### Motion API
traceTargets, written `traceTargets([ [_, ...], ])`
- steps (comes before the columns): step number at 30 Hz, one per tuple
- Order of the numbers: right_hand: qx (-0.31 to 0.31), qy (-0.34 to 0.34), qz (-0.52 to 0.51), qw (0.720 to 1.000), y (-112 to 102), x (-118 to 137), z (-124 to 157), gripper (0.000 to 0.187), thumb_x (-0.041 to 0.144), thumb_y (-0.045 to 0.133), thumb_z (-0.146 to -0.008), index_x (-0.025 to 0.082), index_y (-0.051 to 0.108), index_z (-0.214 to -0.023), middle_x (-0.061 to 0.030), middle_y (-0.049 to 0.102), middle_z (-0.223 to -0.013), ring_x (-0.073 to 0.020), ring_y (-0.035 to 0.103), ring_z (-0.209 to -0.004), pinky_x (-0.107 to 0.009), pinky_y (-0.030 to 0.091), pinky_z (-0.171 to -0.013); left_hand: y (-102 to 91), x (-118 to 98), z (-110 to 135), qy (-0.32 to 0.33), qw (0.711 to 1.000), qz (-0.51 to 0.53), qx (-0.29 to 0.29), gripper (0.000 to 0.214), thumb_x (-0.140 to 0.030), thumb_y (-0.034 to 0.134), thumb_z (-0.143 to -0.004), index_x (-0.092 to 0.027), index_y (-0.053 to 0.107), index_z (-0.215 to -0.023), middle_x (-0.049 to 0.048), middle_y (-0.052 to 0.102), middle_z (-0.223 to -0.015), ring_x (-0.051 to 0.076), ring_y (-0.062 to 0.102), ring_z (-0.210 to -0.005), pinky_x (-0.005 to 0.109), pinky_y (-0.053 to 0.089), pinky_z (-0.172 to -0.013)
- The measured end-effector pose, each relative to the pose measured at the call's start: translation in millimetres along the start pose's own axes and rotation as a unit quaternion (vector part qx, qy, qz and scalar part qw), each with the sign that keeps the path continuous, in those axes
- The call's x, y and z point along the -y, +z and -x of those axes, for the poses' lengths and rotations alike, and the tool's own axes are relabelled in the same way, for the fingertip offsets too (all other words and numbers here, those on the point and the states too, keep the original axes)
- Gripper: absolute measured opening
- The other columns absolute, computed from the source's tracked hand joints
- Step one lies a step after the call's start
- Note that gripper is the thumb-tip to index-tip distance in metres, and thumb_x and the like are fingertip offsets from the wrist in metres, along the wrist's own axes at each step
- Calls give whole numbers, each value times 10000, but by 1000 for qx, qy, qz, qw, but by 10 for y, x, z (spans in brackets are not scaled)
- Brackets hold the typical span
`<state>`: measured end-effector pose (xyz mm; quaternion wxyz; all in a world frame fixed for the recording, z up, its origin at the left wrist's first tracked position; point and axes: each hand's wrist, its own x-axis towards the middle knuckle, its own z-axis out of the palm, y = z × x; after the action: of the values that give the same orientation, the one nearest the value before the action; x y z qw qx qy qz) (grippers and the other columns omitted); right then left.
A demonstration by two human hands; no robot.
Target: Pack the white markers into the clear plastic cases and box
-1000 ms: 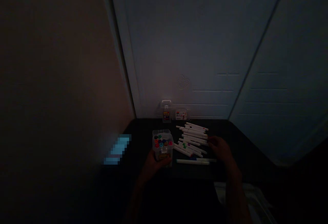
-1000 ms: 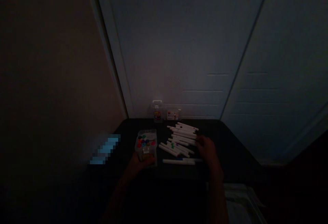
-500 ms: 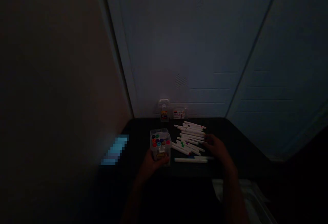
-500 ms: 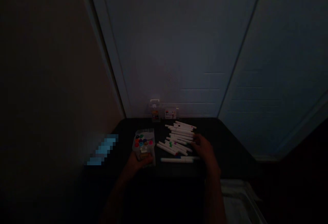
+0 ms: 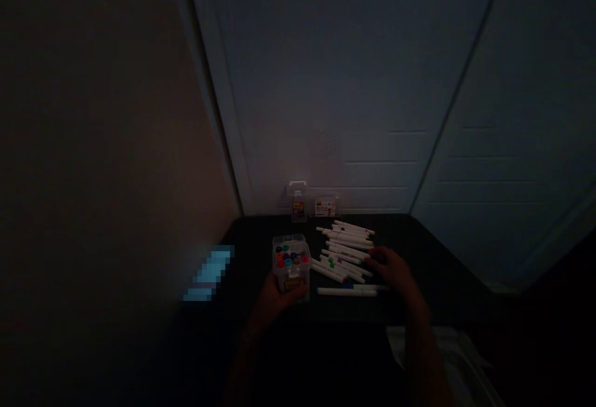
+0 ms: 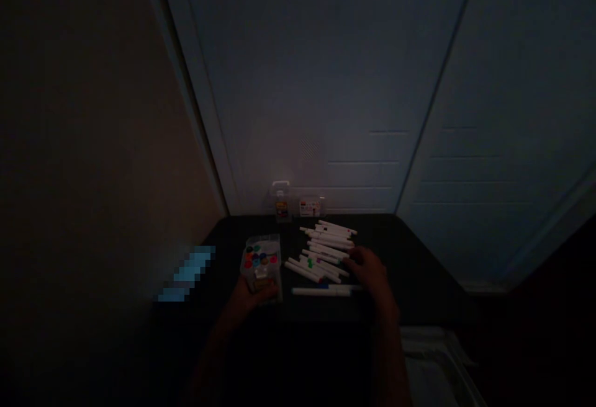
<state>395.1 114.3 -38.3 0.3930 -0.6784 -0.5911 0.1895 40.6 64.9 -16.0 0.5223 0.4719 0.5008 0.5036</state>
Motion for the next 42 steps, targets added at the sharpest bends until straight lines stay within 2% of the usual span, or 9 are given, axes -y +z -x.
traceTargets([
  [4, 0, 12, 4, 1000, 10, 43, -8, 247, 360, 703, -835, 226, 760, -1035, -97, 793, -1090, -289, 740, -1013, -426, 552, -920, 1, 3, -1, -2, 1000, 5, -9, 743, -376, 1025, -470, -169, 705, -1107, 114, 819, -1084, 347, 779, -1022, 448, 635, -904],
  [8, 1, 6, -10, 1000, 17, 21, -11, 348, 348, 706, -831, 208, 760, -1145, -120, 776, -1166, -293, 733, -1064, -425, 548, -946, 18, -60, 28, 3, 1000, 10, 0, 749, -373, 1020, -472, -157, 706, -1117, 125, 815, -1101, 351, 772, -1044, 443, 625, -922],
  [15, 1, 3, -10, 1000, 18, -3, -12, 280, 337, 741, -787, 230, 816, -1034, -104, 785, -1061, -290, 732, -1016, -389, 554, -890, 17, -78, 37, 4, 1000, 5, 1, 717, -378, 1010, -483, -157, 712, -1097, 118, 817, -1088, 338, 777, -1020, 418, 626, -903],
  [20, 2, -18, -94, 995, 44, 4, 8, 263, 346, 743, -736, 224, 786, -965, -94, 785, -983, -281, 736, -917, -385, 570, -828, -1, -43, 27, -5, 1000, -7, -17, 723, -366, 1009, -490, -158, 707, -1114, 120, 819, -1084, 339, 777, -1014, 414, 634, -881],
  [23, 7, -35, -134, 990, 44, 39, 23, 275, 387, 733, -723, 221, 765, -939, -93, 792, -969, -284, 735, -885, -403, 572, -824, 1, -42, 23, 9, 1000, -11, 4, 675, -378, 997, -518, -162, 723, -1096, 114, 820, -1086, 334, 777, -1016, 407, 636, -880],
  [27, -33, -37, -170, 984, 10, 167, 42, 365, 490, 750, -722, 217, 767, -964, -106, 797, -1007, -305, 736, -926, -433, 571, -847, 27, -94, 31, 23, 999, 7, 28, 681, -376, 998, -501, -162, 727, -1089, 102, 827, -1063, 331, 783, -996, 405, 642, -862],
  [31, -86, -57, -209, 973, -59, 389, 80, 477, 562, 787, -741, 201, 762, -1053, -122, 787, -1050, -298, 731, -956, -429, 579, -853, 46, -134, 52, 0, 1000, 15, 1, 726, -355, 1019, -444, -155, 723, -1076, 114, 826, -1054, 332, 785, -982, 394, 641, -841],
  [36, -118, -104, -191, 969, -97, 617, 137, 476, 613, 792, -757, 205, 775, -1003, -108, 775, -992, -261, 714, -873, -387, 585, -778, 38, -84, 40, -13, 1000, 10, -22, 750, -351, 1027, -431, -149, 711, -1080, 118, 826, -1035, 331, 788, -968, 403, 637, -844],
  [42, -117, -86, -177, 973, -45, 497, 89, 498, 637, 751, -762, 203, 756, -1007, -127, 784, -1037, -285, 729, -909, -418, 581, -815, 33, -79, 39, -5, 1000, 10, -14, 749, -356, 1022, -448, -149, 716, -1099, 132, 820, -1088, 345, 782, -1008, 425, 636, -876],
])
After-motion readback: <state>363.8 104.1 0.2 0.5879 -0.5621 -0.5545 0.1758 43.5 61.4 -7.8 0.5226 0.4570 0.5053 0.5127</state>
